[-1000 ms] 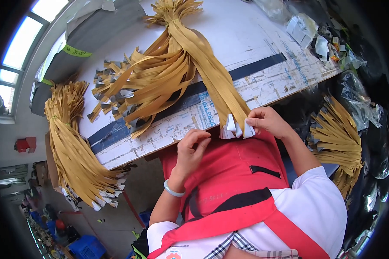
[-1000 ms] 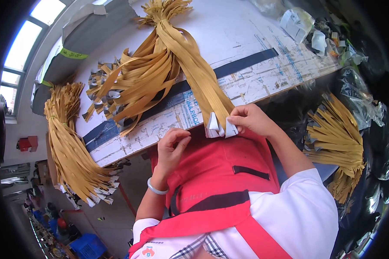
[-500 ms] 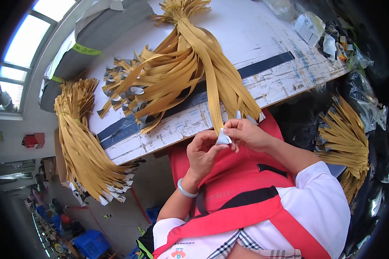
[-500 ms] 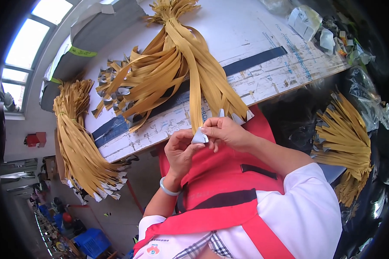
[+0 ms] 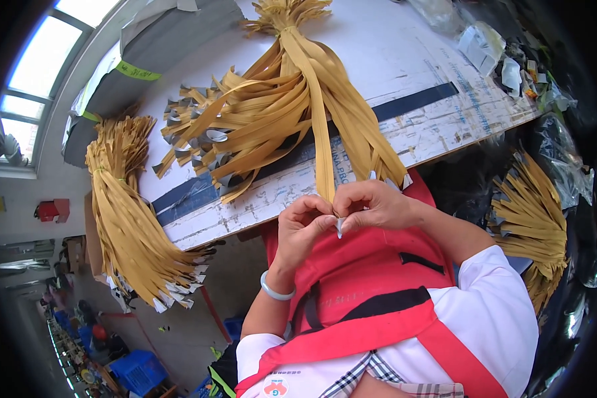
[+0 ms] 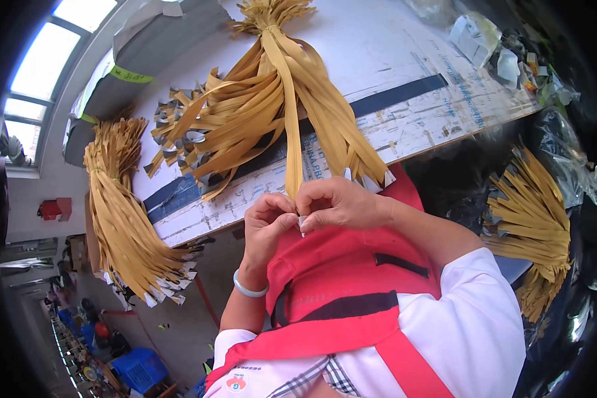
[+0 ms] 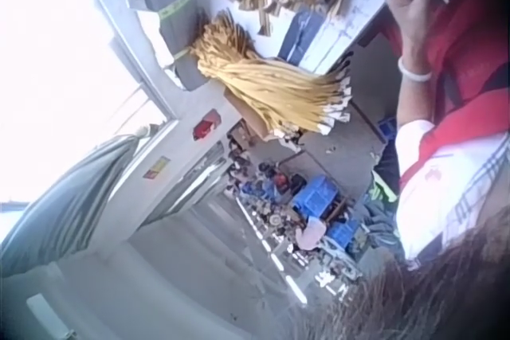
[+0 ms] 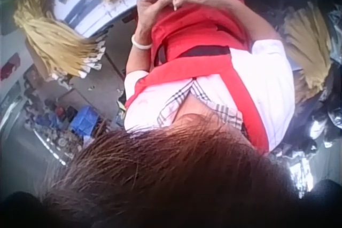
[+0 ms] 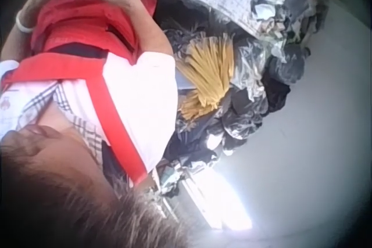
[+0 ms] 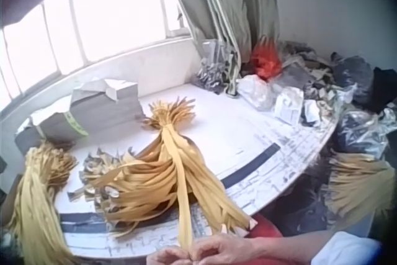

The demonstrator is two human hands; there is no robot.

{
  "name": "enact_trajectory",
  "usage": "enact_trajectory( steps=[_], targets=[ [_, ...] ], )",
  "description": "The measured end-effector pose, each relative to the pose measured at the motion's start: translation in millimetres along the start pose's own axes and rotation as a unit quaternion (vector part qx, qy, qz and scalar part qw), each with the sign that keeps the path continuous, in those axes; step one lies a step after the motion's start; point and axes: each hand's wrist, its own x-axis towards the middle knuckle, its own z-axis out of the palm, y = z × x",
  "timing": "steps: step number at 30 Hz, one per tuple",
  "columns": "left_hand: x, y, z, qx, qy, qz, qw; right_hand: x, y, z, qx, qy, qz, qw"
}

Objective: The recorder is manually assembling or inspecting long yellow zippers by attaching sliders and organizing bundles.

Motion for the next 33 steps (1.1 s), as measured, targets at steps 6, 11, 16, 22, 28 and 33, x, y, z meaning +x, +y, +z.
enact_trajectory(
  steps=[6, 11, 16, 22, 28, 33],
  targets=[
    [6, 7, -9, 0.073, -0.033, -0.013, 0.997, 11, -3, -7, 0.171, 0.024, 0.159, 0.972],
    [6, 7, -11, 0.026, -0.005, 0.002, 1.0, 20, -8, -15, 0.114, -0.016, 0.119, 0.986],
    [3, 18, -3, 0.037, 0.02, 0.005, 0.999, 18, -13, -7, 0.044, 0.02, 0.102, 0.994],
    [-1, -5, 15, 0.354, 0.148, 0.213, 0.899, 22, -8, 11, -0.227, 0.149, 0.054, 0.961],
    [7, 16, 19, 0.159, 0.136, 0.076, 0.975, 14, 15, 6, -0.142, 0.222, -0.061, 0.963],
    [5, 11, -7, 0.307, 0.038, 0.101, 0.946, 10, 8, 10, 0.02, 0.214, 0.029, 0.976]
  ],
)
